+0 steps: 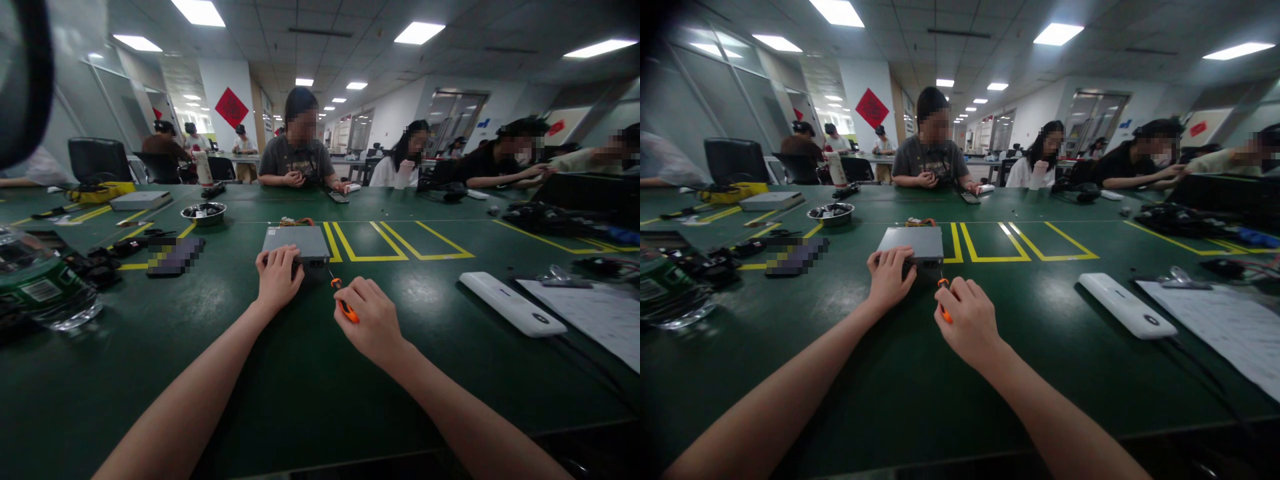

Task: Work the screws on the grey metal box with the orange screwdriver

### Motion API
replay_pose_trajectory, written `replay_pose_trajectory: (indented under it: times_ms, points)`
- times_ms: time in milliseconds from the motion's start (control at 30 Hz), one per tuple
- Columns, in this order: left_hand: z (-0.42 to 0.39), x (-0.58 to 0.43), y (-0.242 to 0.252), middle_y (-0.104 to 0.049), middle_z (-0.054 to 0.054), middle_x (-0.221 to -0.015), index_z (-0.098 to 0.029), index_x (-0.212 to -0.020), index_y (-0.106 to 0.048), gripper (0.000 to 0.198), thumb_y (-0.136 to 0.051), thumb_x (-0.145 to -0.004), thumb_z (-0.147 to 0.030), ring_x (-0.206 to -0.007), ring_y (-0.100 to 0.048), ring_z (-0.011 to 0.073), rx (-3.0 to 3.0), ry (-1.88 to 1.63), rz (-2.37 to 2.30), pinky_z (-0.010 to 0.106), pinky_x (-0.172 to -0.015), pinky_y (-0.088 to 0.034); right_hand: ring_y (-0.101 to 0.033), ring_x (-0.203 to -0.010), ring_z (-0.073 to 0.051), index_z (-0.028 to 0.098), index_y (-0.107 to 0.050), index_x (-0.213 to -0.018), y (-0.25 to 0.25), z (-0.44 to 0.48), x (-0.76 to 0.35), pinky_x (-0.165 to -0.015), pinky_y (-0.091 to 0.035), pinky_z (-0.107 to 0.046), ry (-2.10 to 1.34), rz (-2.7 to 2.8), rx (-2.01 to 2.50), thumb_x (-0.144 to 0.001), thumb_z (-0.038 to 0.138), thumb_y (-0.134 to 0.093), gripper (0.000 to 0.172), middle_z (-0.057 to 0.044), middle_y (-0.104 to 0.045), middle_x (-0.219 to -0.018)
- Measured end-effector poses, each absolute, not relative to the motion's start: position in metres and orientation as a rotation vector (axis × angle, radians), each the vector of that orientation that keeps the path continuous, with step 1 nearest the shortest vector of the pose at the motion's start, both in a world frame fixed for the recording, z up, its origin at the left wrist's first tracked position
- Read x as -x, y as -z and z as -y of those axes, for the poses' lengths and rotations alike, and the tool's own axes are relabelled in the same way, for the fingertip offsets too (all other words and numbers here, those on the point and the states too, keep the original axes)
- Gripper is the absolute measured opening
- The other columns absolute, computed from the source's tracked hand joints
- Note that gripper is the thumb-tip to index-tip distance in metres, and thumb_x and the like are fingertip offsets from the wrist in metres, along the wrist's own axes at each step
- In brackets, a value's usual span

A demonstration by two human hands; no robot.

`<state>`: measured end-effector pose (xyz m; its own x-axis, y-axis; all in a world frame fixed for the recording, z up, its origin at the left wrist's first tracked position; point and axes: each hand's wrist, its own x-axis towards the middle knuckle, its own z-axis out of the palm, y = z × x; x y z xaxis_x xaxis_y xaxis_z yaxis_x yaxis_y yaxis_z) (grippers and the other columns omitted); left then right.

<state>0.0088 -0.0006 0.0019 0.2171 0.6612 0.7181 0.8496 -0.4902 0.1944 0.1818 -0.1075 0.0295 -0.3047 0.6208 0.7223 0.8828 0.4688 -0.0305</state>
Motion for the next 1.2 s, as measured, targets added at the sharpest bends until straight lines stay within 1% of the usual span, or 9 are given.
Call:
replay_pose_trajectory:
  times_ms: [133, 233, 333, 467, 633, 867, 1033, 1100, 1200]
  points:
    - [0.001, -0.009, -0.002, -0.055, 0.005, -0.121, -0.025, -0.107, -0.049, 0.026, -0.046, -0.081, -0.026, -0.115, -0.045, 0.0225, 2.254, 1.132, 1.431, 0.044, -0.100, -0.019, -0.048, -0.071, -0.014, 0.018, -0.056, -0.083, -0.031, 0.109, -0.183, -0.064, -0.039, -0.027, 0.418, 2.003, 1.235, -0.080, 0.022, -0.049, 0.009, -0.003, -0.052, -0.076]
    - [0.001, -0.008, -0.002, -0.055, 0.005, -0.121, -0.025, -0.107, -0.049, 0.026, -0.046, -0.081, -0.026, -0.115, -0.045, 0.0222, 2.250, 1.129, 1.423, 0.043, -0.100, -0.019, -0.051, -0.073, -0.015, 0.017, -0.055, -0.091, -0.033, 0.109, -0.185, -0.065, -0.041, -0.028, 0.388, 1.981, 1.214, -0.082, 0.028, -0.048, 0.016, -0.004, -0.055, -0.079]
    - [0.001, -0.008, -0.002, -0.055, 0.005, -0.122, -0.025, -0.108, -0.048, 0.026, -0.046, -0.081, -0.026, -0.115, -0.044, 0.0220, 2.248, 1.117, 1.425, 0.043, -0.100, -0.019, -0.053, -0.072, -0.015, 0.016, -0.049, -0.100, -0.033, 0.108, -0.186, -0.064, -0.043, -0.027, 0.466, 1.906, 1.180, -0.083, 0.025, -0.046, 0.019, -0.005, -0.058, -0.083]
    - [0.001, -0.008, -0.001, -0.055, 0.005, -0.121, -0.025, -0.107, -0.048, 0.026, -0.046, -0.081, -0.026, -0.115, -0.044, 0.0220, 2.249, 1.118, 1.423, 0.043, -0.100, -0.019, -0.055, -0.076, -0.016, 0.016, -0.046, -0.102, -0.030, 0.107, -0.188, -0.066, -0.045, -0.028, 0.604, 1.868, 1.137, -0.082, 0.019, -0.049, 0.021, -0.007, -0.060, -0.087]
    - [0.000, -0.008, 0.000, -0.056, 0.005, -0.121, -0.024, -0.107, -0.048, 0.026, -0.047, -0.080, -0.025, -0.114, -0.045, 0.0220, 2.242, 1.145, 1.403, 0.043, -0.100, -0.019, -0.056, -0.090, -0.018, 0.016, -0.051, -0.098, -0.027, 0.107, -0.184, -0.076, -0.047, -0.031, 0.644, 1.917, 1.084, -0.082, 0.012, -0.046, 0.017, -0.010, -0.061, -0.097]
    - [-0.001, -0.008, 0.000, -0.056, 0.005, -0.120, -0.024, -0.106, -0.049, 0.026, -0.048, -0.080, -0.026, -0.113, -0.046, 0.0219, 2.231, 1.142, 1.390, 0.043, -0.099, -0.020, -0.055, -0.090, -0.019, 0.018, -0.057, -0.087, -0.027, 0.106, -0.180, -0.075, -0.048, -0.033, 0.671, 2.022, 0.996, -0.080, 0.017, -0.052, 0.009, -0.007, -0.063, -0.095]
    - [-0.001, -0.008, 0.000, -0.056, 0.005, -0.120, -0.024, -0.105, -0.049, 0.025, -0.047, -0.081, -0.026, -0.113, -0.046, 0.0221, 2.234, 1.141, 1.390, 0.043, -0.099, -0.019, -0.055, -0.094, -0.018, 0.018, -0.048, -0.108, -0.023, 0.103, -0.180, -0.076, -0.050, -0.031, 0.649, 1.964, 0.961, -0.081, 0.012, -0.049, 0.027, -0.009, -0.060, -0.100]
    - [-0.001, -0.008, 0.000, -0.056, 0.005, -0.120, -0.024, -0.105, -0.049, 0.025, -0.047, -0.080, -0.026, -0.113, -0.046, 0.0220, 2.232, 1.146, 1.394, 0.043, -0.099, -0.019, -0.055, -0.097, -0.018, 0.016, -0.045, -0.108, -0.021, 0.103, -0.179, -0.077, -0.051, -0.031, 0.623, 1.963, 0.944, -0.080, 0.008, -0.048, 0.029, -0.011, -0.057, -0.102]
    - [0.000, -0.009, 0.000, -0.056, 0.005, -0.120, -0.024, -0.106, -0.049, 0.026, -0.047, -0.080, -0.025, -0.113, -0.046, 0.0223, 2.231, 1.154, 1.401, 0.043, -0.100, -0.019, -0.054, -0.097, -0.019, 0.016, -0.046, -0.100, -0.021, 0.102, -0.179, -0.077, -0.051, -0.032, 0.585, 1.972, 0.960, -0.079, 0.008, -0.048, 0.023, -0.012, -0.054, -0.103]
